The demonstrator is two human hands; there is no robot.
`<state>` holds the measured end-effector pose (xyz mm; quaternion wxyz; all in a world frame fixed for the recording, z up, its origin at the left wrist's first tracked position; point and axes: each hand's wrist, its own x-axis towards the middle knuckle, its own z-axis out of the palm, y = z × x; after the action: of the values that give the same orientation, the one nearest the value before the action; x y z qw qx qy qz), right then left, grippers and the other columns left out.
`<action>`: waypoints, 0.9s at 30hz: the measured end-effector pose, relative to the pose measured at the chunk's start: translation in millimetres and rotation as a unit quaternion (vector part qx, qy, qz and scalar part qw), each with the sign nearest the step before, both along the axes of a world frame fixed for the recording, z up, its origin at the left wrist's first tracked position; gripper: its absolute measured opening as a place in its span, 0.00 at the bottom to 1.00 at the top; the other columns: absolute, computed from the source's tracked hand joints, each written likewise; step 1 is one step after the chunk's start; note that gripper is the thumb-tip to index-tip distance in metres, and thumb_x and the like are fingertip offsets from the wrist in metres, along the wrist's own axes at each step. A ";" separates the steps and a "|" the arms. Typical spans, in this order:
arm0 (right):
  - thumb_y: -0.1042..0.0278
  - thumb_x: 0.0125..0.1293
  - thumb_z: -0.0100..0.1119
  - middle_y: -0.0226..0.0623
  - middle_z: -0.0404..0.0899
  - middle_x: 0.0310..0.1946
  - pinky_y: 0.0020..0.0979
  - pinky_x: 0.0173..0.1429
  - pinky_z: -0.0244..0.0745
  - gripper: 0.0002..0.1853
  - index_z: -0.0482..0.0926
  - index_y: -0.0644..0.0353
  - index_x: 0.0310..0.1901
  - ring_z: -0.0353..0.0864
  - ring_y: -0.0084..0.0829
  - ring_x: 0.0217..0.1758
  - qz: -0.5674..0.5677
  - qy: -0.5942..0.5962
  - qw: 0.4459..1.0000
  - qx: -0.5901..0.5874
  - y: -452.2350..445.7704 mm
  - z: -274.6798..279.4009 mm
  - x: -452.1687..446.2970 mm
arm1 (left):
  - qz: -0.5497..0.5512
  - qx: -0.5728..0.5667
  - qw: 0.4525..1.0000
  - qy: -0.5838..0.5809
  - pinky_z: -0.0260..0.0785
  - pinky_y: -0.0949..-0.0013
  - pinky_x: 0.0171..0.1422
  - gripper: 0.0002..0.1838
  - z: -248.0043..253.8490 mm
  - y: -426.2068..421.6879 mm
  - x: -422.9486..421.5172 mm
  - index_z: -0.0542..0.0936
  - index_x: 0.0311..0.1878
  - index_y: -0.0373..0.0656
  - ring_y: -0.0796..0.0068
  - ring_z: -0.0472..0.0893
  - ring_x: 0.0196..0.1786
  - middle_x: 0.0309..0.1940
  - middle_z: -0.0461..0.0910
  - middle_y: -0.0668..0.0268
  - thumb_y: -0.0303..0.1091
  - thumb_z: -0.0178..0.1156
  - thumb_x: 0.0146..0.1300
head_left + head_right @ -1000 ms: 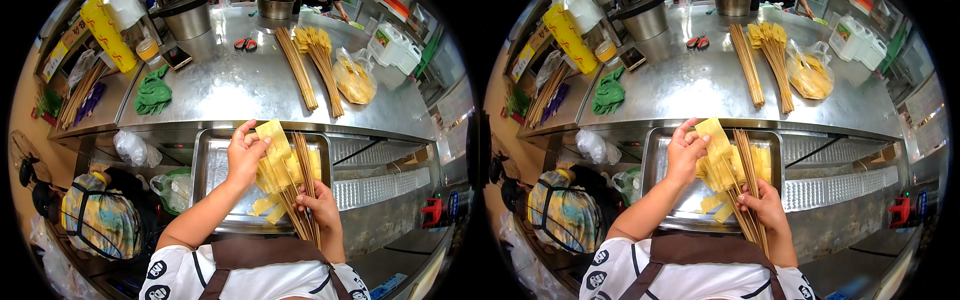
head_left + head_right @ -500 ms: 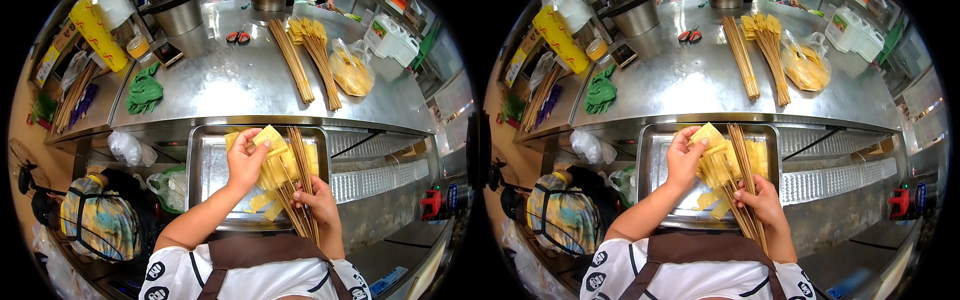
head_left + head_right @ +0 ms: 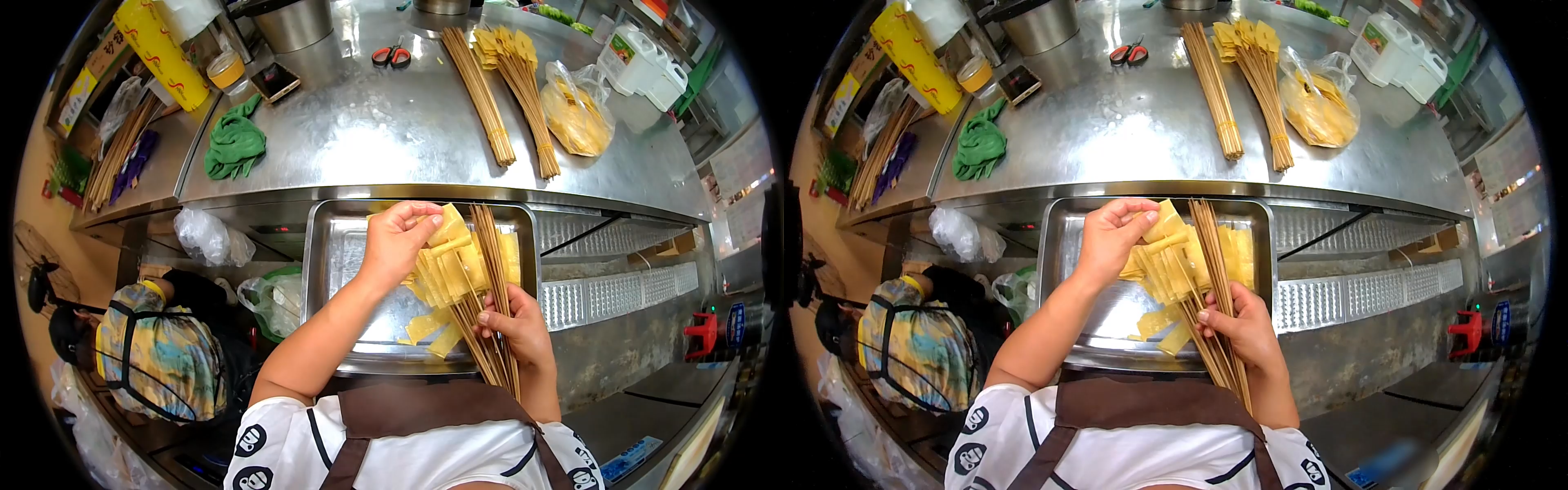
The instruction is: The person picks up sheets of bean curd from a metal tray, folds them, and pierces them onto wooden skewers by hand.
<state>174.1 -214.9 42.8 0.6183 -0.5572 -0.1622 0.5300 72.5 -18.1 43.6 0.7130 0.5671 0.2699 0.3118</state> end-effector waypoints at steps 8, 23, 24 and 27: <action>0.82 0.56 0.59 0.33 0.74 0.24 0.27 0.37 0.77 0.10 0.69 0.64 0.38 0.75 0.21 0.22 -0.003 -0.001 1.000 -0.002 -0.5 -0.3 0.2 | -0.037 -0.059 0.997 0.024 0.70 0.80 0.37 0.08 -8.0 -12.1 -1.8 0.78 0.41 0.36 0.86 0.77 0.33 0.32 0.81 0.69 0.29 0.60 0.61; 0.82 0.56 0.59 0.33 0.75 0.24 0.22 0.33 0.74 0.10 0.70 0.64 0.38 0.77 0.22 0.24 -0.021 0.023 0.999 0.009 -0.4 0.6 0.6 | -0.038 -0.197 0.977 -0.073 0.71 0.71 0.51 0.20 -20.7 -41.0 -4.4 0.66 0.55 0.37 0.75 0.77 0.45 0.46 0.77 0.62 0.22 0.56 0.58; 0.83 0.56 0.59 0.32 0.75 0.24 0.22 0.33 0.74 0.10 0.70 0.64 0.38 0.77 0.22 0.24 -0.024 0.025 0.999 0.007 -0.7 0.5 0.6 | -0.052 -0.196 0.977 -0.069 0.71 0.72 0.49 0.19 -19.1 -43.1 -4.5 0.68 0.52 0.37 0.76 0.77 0.43 0.43 0.78 0.63 0.22 0.56 0.57; 0.83 0.56 0.59 0.32 0.75 0.24 0.23 0.33 0.75 0.10 0.70 0.65 0.38 0.76 0.22 0.24 -0.023 0.026 0.999 0.009 -0.6 0.7 0.3 | -0.081 -0.195 0.977 -0.042 0.70 0.73 0.46 0.14 -17.8 -49.6 -6.9 0.73 0.47 0.37 0.78 0.77 0.39 0.38 0.79 0.65 0.20 0.56 0.55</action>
<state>174.4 -215.5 43.5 0.6390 -0.5414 -0.1383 0.5286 65.6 -67.7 25.7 0.8433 0.4234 0.2492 0.2180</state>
